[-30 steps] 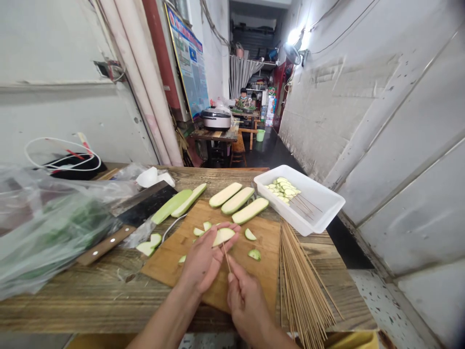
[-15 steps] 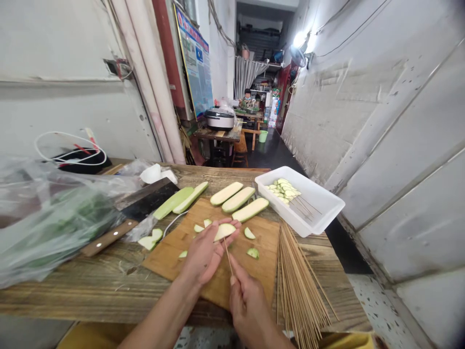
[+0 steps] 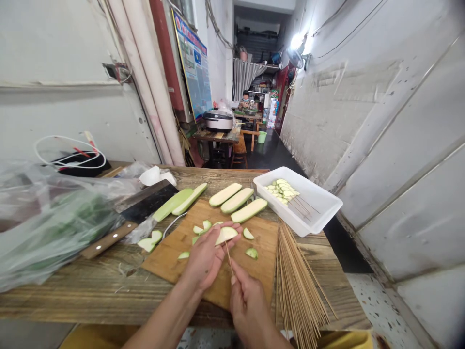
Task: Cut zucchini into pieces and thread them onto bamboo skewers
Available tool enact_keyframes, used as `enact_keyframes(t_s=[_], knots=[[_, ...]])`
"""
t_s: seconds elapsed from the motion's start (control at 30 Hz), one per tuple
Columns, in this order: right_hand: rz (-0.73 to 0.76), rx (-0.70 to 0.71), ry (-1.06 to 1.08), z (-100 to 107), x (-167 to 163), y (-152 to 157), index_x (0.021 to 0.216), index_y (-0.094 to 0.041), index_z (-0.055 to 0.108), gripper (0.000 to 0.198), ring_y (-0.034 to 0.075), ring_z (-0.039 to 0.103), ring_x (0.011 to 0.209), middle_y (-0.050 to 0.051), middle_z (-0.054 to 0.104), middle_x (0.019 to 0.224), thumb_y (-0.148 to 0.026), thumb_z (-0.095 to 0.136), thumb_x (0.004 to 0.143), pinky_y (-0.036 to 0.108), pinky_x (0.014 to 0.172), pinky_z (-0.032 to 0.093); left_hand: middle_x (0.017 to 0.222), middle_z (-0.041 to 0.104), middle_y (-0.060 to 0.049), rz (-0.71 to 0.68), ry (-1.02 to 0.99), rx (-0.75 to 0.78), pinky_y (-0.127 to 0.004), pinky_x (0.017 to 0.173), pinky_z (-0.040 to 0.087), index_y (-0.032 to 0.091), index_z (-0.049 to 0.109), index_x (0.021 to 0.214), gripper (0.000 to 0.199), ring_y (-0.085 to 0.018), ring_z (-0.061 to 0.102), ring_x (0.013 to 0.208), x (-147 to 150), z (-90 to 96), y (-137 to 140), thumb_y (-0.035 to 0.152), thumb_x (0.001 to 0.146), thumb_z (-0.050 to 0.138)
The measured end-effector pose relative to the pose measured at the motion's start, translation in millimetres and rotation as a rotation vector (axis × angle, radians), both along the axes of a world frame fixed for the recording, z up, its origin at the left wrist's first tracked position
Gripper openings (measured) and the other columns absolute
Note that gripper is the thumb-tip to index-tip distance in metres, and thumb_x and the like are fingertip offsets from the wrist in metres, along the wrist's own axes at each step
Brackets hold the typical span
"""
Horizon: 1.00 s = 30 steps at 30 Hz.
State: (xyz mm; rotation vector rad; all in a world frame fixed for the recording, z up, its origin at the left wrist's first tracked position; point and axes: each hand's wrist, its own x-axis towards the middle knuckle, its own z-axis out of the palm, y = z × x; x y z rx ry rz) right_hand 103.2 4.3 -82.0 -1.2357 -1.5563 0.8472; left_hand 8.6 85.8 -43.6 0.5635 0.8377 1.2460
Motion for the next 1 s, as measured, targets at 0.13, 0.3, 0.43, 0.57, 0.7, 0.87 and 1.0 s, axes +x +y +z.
enact_keyframes(t_s=[0.13, 0.3, 0.43, 0.57, 0.7, 0.87, 1.0], knots=[[-0.016, -0.029, 0.011, -1, -1, 1, 0.120, -0.012, 0.059, 0.037, 0.017, 0.062, 0.069, 0.009, 0.068, 0.084, -0.020, 0.037, 0.091, 0.023, 0.068, 0.049, 0.092, 0.071, -0.015, 0.020, -0.008, 0.001, -0.038, 0.091, 0.049, 0.005, 0.066, 0.087, 0.021, -0.022, 0.066, 0.092, 2, -1.2, 0, 0.018, 0.085, 0.050], [-0.038, -0.048, -0.002, -1, -2, 2, 0.111, -0.014, 0.062, 0.036, 0.015, 0.052, 0.052, 0.004, 0.062, 0.067, -0.024, 0.033, 0.093, 0.022, 0.051, 0.042, 0.094, 0.070, -0.016, 0.022, -0.001, 0.004, -0.036, 0.090, 0.050, 0.005, 0.066, 0.087, 0.023, -0.022, 0.066, 0.094, 2, -0.6, 0, 0.019, 0.085, 0.049], [-0.069, -0.036, -0.002, 2, -1, 5, 0.095, -0.014, 0.063, 0.033, 0.014, 0.046, 0.049, 0.001, 0.055, 0.062, -0.027, 0.033, 0.093, 0.022, 0.048, 0.036, 0.096, 0.070, -0.015, -0.027, 0.008, -0.005, -0.034, 0.088, 0.051, 0.006, 0.066, 0.087, 0.022, -0.022, 0.065, 0.094, 4, 0.8, -3, 0.022, 0.085, 0.051], [-0.081, -0.054, -0.023, 3, 0, 10, 0.081, -0.016, 0.060, 0.032, 0.013, 0.043, 0.049, -0.001, 0.050, 0.058, -0.028, 0.032, 0.092, 0.022, 0.046, 0.031, 0.095, 0.070, -0.013, -0.030, 0.004, -0.011, -0.033, 0.085, 0.053, 0.009, 0.067, 0.087, 0.020, -0.022, 0.066, 0.093, 6, 1.0, -7, 0.024, 0.082, 0.055], [-0.105, -0.066, 0.060, 2, 0, 21, 0.073, -0.017, 0.056, 0.032, 0.013, 0.045, 0.051, 0.000, 0.052, 0.058, -0.031, 0.034, 0.092, 0.021, 0.047, 0.033, 0.095, 0.070, -0.013, -0.084, 0.047, -0.062, -0.027, 0.070, 0.056, 0.011, 0.067, 0.090, 0.020, -0.022, 0.066, 0.090, 11, -2.6, -12, 0.026, 0.081, 0.057], [-0.086, -0.101, 0.117, -3, 2, 24, 0.072, -0.016, 0.057, 0.032, 0.010, 0.040, 0.042, -0.006, 0.042, 0.047, -0.034, 0.038, 0.092, 0.019, 0.040, 0.029, 0.101, 0.069, -0.013, -0.079, -0.012, -0.058, -0.028, 0.078, 0.055, 0.011, 0.065, 0.095, 0.021, -0.021, 0.065, 0.095, 7, -5.7, -8, 0.025, 0.083, 0.055], [-0.003, -0.089, -0.009, -7, 13, 5, 0.081, -0.016, 0.060, 0.029, 0.010, 0.041, 0.041, -0.006, 0.043, 0.047, -0.031, 0.039, 0.093, 0.019, 0.041, 0.029, 0.102, 0.069, -0.014, 0.017, -0.047, -0.007, -0.033, 0.091, 0.050, 0.008, 0.064, 0.092, 0.019, -0.021, 0.063, 0.099, -10, -3.5, 6, 0.021, 0.085, 0.051]])
